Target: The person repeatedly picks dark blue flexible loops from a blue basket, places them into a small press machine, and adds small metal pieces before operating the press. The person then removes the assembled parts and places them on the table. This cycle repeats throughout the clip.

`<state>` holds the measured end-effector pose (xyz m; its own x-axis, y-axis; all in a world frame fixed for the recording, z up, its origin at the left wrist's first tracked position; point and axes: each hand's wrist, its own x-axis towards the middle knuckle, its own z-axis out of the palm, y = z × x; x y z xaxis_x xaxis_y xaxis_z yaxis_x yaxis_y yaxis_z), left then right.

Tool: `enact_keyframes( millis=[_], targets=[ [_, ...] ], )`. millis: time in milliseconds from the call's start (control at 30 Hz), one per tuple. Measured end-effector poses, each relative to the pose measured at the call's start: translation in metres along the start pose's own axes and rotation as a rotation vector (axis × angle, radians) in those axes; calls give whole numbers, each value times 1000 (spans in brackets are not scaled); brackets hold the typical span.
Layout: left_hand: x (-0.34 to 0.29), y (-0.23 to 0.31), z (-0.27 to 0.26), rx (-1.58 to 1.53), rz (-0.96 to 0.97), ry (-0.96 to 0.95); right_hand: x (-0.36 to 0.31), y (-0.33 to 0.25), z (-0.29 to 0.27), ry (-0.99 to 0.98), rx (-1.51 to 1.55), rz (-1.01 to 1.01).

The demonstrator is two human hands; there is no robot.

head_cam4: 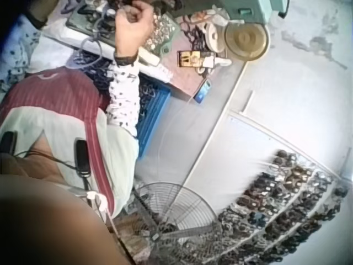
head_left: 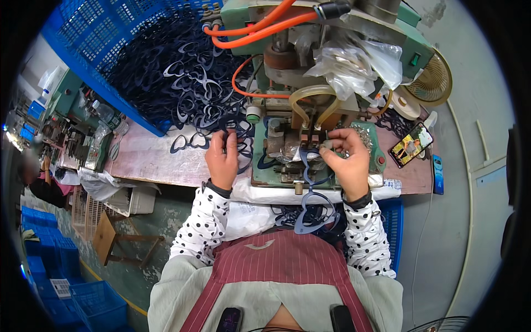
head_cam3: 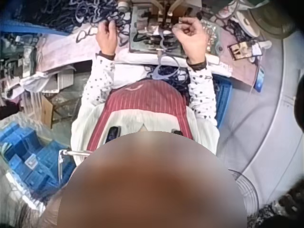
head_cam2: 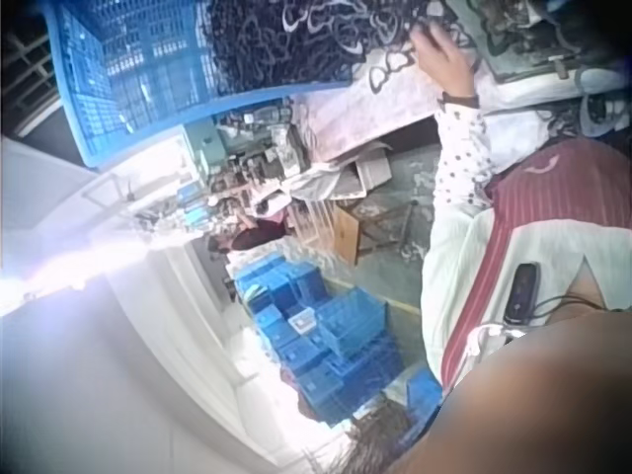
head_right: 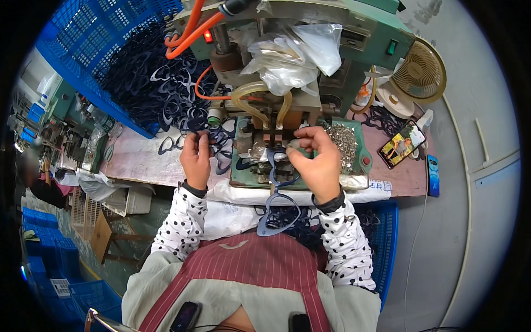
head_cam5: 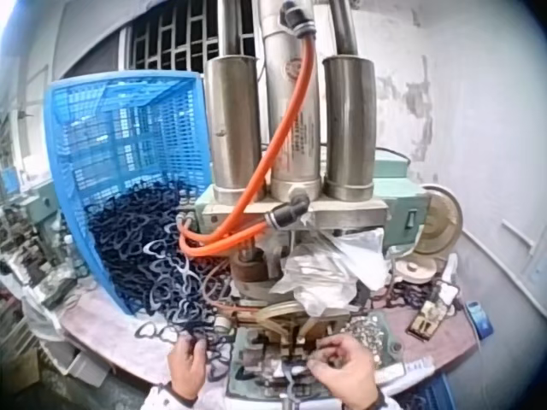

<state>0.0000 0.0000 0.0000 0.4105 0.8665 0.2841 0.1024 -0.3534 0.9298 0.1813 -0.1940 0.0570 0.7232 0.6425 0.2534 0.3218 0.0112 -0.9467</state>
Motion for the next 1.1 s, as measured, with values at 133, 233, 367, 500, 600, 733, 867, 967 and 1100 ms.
enact_keyframes(
  millis=[133, 233, 367, 500, 600, 733, 867, 967, 1100],
  targets=[
    [-13, 18, 9, 85, 448, 82, 1, -1, 6, 28, -18, -31],
    [-14, 40, 10, 169, 741, 35, 6, -3, 10, 14, 8, -55],
    [-17, 53, 12, 168, 948, -22, 10, -9, 21, 23, -27, -111],
    [-30, 72, 13, 110, 1091, -196, 4, 8, 30, 92, 166, -52],
    [-39, 68, 31, 35, 1250, -397, 3, 5, 31, 128, 131, -160],
    [-39, 71, 48, -2, 1289, -570, 15, 24, -12, 234, -142, -226],
    [-35, 63, 53, -45, 1211, -681, 16, 113, -75, 496, -555, -58],
    [-34, 63, 52, -97, 1173, -724, 4, 146, -91, 453, -457, 3],
    [-37, 62, 52, -62, 1180, -684, -5, 118, -76, 332, -843, -173]
  ],
)
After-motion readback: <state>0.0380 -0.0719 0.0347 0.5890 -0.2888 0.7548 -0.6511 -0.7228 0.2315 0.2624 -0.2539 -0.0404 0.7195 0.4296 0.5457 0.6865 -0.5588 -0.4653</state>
